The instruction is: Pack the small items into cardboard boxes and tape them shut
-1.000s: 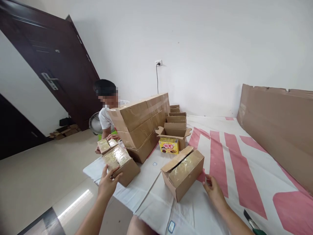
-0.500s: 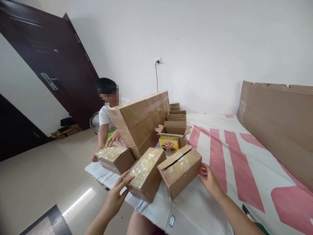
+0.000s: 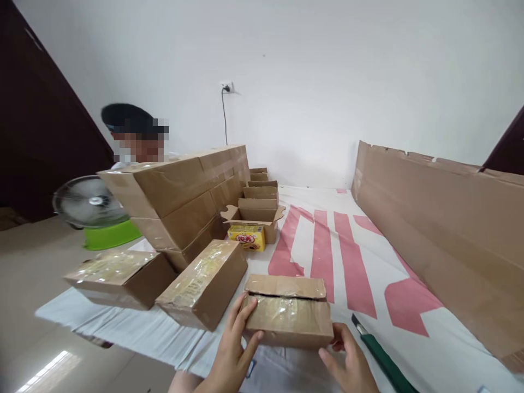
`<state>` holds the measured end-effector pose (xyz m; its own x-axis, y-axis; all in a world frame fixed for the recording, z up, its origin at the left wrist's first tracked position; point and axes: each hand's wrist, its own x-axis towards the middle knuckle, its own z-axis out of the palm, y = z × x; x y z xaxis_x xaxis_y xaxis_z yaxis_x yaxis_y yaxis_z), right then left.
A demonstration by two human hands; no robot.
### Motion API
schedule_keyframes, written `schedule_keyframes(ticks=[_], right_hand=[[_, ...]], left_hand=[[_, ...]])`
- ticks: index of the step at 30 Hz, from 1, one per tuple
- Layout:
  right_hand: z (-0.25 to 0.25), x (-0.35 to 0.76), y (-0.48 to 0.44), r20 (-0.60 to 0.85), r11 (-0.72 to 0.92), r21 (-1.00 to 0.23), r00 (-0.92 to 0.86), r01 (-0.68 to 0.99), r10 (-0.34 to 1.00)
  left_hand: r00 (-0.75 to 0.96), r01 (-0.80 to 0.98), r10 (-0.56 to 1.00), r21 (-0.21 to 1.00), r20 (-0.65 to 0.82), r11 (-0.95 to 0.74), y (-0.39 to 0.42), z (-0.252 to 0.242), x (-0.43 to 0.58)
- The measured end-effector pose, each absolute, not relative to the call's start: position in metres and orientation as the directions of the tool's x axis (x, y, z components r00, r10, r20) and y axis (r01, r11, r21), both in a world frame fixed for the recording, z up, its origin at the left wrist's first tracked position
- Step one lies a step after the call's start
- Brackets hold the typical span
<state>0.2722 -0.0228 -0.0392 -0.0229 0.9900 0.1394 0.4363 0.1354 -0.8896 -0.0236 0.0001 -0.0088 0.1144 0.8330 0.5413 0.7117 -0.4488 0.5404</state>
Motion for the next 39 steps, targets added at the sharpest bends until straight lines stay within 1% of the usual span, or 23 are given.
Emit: schedule_keyframes(ticks=[2,4,6,8,10,11,13,15,16,18,20,21,22,25,27,31,36,39], right_hand=[[-0.036,0.298,-0.035,0.133,0.116,-0.877,0.003,0.467,0.991],[-0.036,0.327,-0.042,0.172,0.115,-0.814,0.047,0.57,0.984],[-0.043,0.352,-0.045,0.229,0.085,-0.678,0.101,0.73,0.968],[-0.056,0.37,-0.045,0.243,-0.015,-0.504,0.158,0.864,0.957],[-0.072,0.382,-0.043,0.216,-0.098,-0.359,0.185,0.928,0.959],[-0.079,0.386,-0.042,0.201,-0.111,-0.314,0.18,0.943,0.963],[-0.085,0.391,-0.035,0.186,-0.091,-0.282,0.147,0.955,0.971],[-0.076,0.393,-0.026,0.223,-0.073,-0.293,0.142,0.953,0.965],[-0.064,0.392,-0.02,0.271,-0.071,-0.301,0.157,0.951,0.95],[-0.028,0.383,-0.01,0.412,-0.029,-0.313,0.163,0.949,0.896],[0.017,0.363,-0.006,0.555,0.107,-0.285,0.073,0.953,0.829],[0.039,0.35,-0.006,0.572,0.202,-0.251,-0.023,0.947,0.82],[0.061,0.334,-0.007,0.559,0.304,-0.211,-0.14,0.929,0.817],[0.104,0.284,-0.015,0.422,0.548,-0.092,-0.466,0.832,0.778],[0.116,0.257,-0.018,0.343,0.629,-0.048,-0.578,0.776,0.74],[0.118,0.227,-0.018,0.319,0.636,0.027,-0.609,0.771,0.726],[0.121,0.219,-0.02,0.273,0.645,0.002,-0.621,0.764,0.735],[0.118,0.216,-0.022,0.292,0.601,0.062,-0.591,0.797,0.752]], left_hand=[[0.206,0.704,0.82,0.501,0.534,-0.503,-0.004,-0.01,-0.016],[0.269,0.7,0.799,0.46,0.538,-0.546,-0.007,-0.009,-0.013],[0.289,0.695,0.786,0.446,0.546,-0.565,-0.009,-0.007,-0.01],[0.286,0.688,0.787,0.455,0.546,-0.566,-0.009,-0.005,-0.008],[0.289,0.679,0.787,0.463,0.544,-0.57,-0.008,-0.003,-0.007],[0.293,0.673,0.785,0.466,0.546,-0.575,-0.008,-0.003,-0.006],[0.299,0.661,0.778,0.468,0.553,-0.587,-0.008,-0.002,-0.006],[0.301,0.653,0.775,0.472,0.556,-0.592,-0.008,0.0,-0.006],[0.302,0.651,0.774,0.473,0.556,-0.594,-0.007,0.0,-0.006],[0.306,0.648,0.775,0.476,0.552,-0.595,-0.007,0.002,-0.006],[0.311,0.645,0.776,0.478,0.549,-0.596,-0.008,0.003,-0.005],[0.312,0.645,0.776,0.478,0.548,-0.597,-0.008,0.003,-0.005],[0.311,0.647,0.776,0.476,0.549,-0.596,-0.009,0.003,-0.005],[0.306,0.658,0.769,0.459,0.561,-0.597,-0.009,0.004,-0.004],[0.305,0.662,0.762,0.448,0.571,-0.601,-0.009,0.004,-0.004],[0.31,0.665,0.749,0.429,0.586,-0.611,-0.009,0.003,-0.005],[0.306,0.682,0.755,0.42,0.581,-0.599,-0.01,0.002,-0.005],[0.302,0.685,0.744,0.407,0.595,-0.604,-0.009,0.001,-0.005]])
